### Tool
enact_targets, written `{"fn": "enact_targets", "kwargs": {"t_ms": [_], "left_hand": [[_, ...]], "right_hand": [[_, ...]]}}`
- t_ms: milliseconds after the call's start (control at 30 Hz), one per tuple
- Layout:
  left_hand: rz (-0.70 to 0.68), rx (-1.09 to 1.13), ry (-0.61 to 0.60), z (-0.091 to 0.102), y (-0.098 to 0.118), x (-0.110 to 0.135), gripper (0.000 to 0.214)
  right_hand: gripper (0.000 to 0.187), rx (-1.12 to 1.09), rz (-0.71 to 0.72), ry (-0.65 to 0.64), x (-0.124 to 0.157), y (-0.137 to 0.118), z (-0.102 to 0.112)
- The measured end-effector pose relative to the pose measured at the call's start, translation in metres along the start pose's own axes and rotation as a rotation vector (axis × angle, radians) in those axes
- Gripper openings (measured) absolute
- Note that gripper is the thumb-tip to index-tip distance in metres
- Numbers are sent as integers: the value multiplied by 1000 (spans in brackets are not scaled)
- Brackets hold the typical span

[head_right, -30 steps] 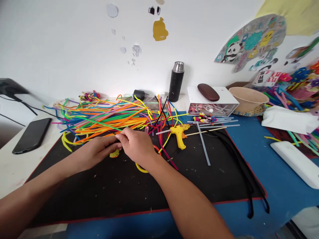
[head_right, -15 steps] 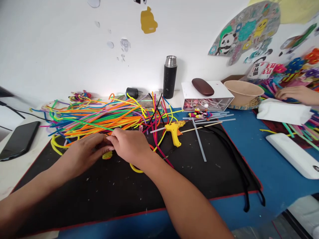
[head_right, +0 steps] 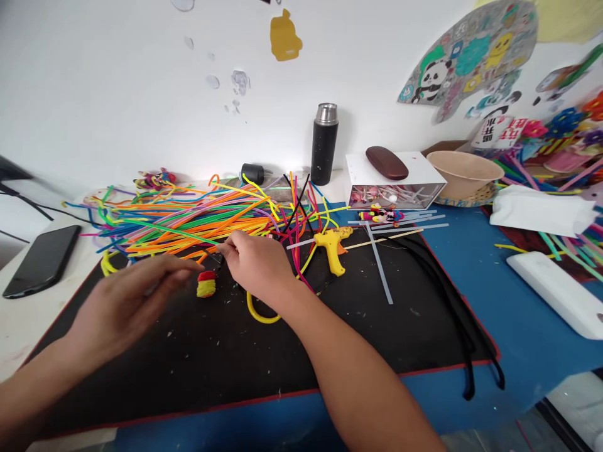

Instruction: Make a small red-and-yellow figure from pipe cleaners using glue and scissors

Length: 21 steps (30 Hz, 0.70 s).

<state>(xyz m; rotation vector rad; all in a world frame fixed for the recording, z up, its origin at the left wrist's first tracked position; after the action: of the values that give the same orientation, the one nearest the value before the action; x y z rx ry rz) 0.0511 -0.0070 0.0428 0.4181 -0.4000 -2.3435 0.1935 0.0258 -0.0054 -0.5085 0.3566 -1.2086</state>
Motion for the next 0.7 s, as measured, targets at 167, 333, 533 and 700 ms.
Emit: {"fn": "enact_targets", "kwargs": {"t_ms": [167,333,533,700], "left_hand": [[224,37,32,15,-37,-36,29],[51,-2,-129,-18,-44,-96,23],[-449,-177,-308,-73,-9,-143,28],[-449,-260,-374,-86,-13,-159,31]], "right_hand": [[35,91,45,-86,2,-14,-19],[38,142,113,-134,4,-24,-33],[45,180,134,-192,4,-26,-37],[45,159,176,-214,6,-32,-38]]}}
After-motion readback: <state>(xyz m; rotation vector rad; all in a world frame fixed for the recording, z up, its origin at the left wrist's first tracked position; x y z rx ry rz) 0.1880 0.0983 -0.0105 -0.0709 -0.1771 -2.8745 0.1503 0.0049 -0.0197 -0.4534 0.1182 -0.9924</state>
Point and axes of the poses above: each hand's wrist, its own x-axis away from the middle knuckle, its own z-axis out of the back of the hand, y = z × x, the point moved 9 cm from there along -x, towards the middle knuckle, and after that the axes turned 13 degrees about -y, right-handed, at the moved point
